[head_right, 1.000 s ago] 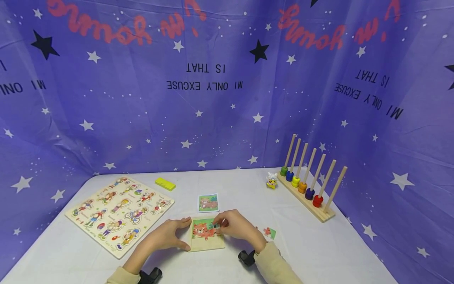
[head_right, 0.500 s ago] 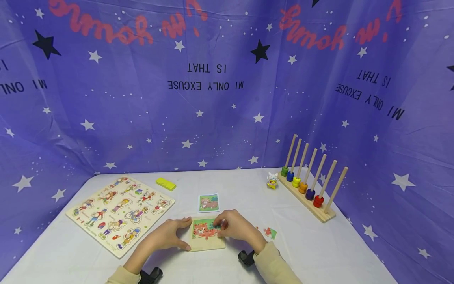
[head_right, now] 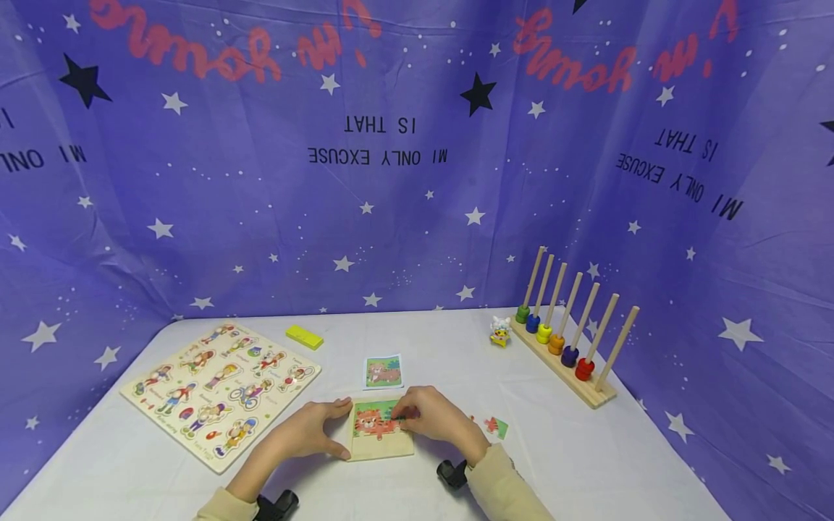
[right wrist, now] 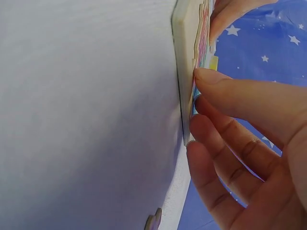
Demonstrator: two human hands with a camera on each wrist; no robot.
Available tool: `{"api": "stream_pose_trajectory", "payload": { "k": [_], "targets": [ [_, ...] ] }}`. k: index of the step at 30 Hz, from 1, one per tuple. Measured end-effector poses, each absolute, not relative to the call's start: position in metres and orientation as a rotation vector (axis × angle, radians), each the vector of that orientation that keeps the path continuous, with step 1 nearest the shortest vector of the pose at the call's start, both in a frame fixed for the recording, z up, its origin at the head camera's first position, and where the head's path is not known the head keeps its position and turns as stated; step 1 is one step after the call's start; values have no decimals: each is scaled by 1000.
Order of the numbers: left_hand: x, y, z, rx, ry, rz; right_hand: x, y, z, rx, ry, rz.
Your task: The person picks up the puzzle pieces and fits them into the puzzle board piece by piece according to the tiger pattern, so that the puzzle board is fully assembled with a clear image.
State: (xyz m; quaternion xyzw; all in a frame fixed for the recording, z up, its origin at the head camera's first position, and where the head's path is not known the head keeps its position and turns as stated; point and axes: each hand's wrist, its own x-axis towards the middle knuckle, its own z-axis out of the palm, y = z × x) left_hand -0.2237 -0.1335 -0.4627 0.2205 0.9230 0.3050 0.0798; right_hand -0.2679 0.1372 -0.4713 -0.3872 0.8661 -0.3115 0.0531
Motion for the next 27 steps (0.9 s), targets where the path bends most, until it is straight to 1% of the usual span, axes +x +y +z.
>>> {"api": "stream_pose_trajectory", "payload": {
  "k": [14, 19, 27],
  "targets": [
    [-225, -133, -463, 648, 2762, 888, -269, 139, -471, -1169, 2621, -930],
    [-225, -133, -463, 641, 2760, 894, -270, 147, -462, -1181, 2606, -936],
    [-224, -134, -462, 642, 2746, 907, -273, 166, -444, -1120, 2682, -944]
  ]
}}
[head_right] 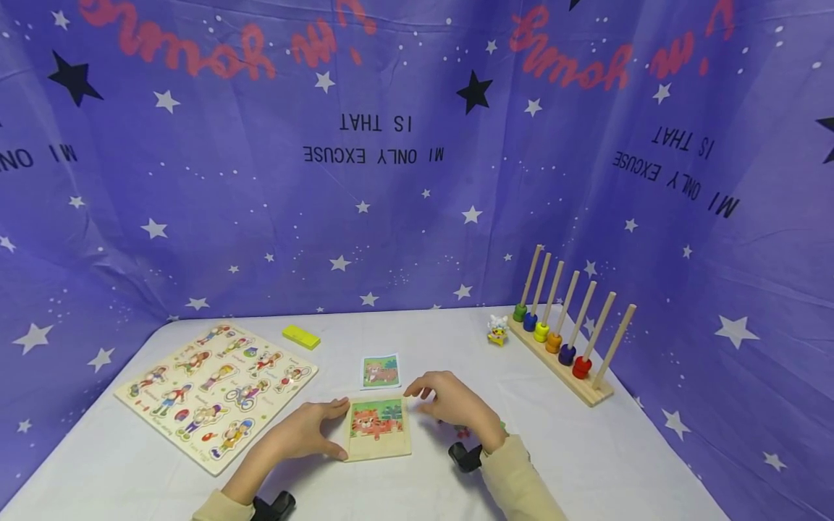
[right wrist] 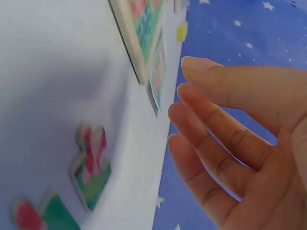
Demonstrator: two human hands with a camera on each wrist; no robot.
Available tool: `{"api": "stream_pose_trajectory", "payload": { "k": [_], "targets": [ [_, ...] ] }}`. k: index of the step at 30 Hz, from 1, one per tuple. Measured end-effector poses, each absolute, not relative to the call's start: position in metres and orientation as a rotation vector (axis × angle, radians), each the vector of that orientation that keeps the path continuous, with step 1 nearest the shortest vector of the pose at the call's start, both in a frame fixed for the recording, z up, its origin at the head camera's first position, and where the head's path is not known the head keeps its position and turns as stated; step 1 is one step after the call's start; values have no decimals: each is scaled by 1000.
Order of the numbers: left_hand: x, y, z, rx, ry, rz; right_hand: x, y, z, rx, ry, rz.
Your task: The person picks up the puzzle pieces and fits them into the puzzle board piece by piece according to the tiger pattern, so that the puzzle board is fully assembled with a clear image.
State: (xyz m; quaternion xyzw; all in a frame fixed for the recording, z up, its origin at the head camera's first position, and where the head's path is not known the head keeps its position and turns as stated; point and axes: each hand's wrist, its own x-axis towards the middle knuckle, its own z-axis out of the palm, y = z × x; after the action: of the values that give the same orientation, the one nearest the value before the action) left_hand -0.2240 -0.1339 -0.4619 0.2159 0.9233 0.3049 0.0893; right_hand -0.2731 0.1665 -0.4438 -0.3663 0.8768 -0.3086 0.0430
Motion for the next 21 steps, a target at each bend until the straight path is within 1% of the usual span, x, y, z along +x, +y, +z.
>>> {"api": "stream_pose_trajectory", "payload": {
  "k": [7, 21],
  "targets": [
    [-224, -134, -462, 641, 2742, 910, -277, 180, -438, -1140, 2699, -943],
    [-225, -134, -463, 648, 2749, 906, -284, 204, -441, -1045, 2609, -869]
  ]
}}
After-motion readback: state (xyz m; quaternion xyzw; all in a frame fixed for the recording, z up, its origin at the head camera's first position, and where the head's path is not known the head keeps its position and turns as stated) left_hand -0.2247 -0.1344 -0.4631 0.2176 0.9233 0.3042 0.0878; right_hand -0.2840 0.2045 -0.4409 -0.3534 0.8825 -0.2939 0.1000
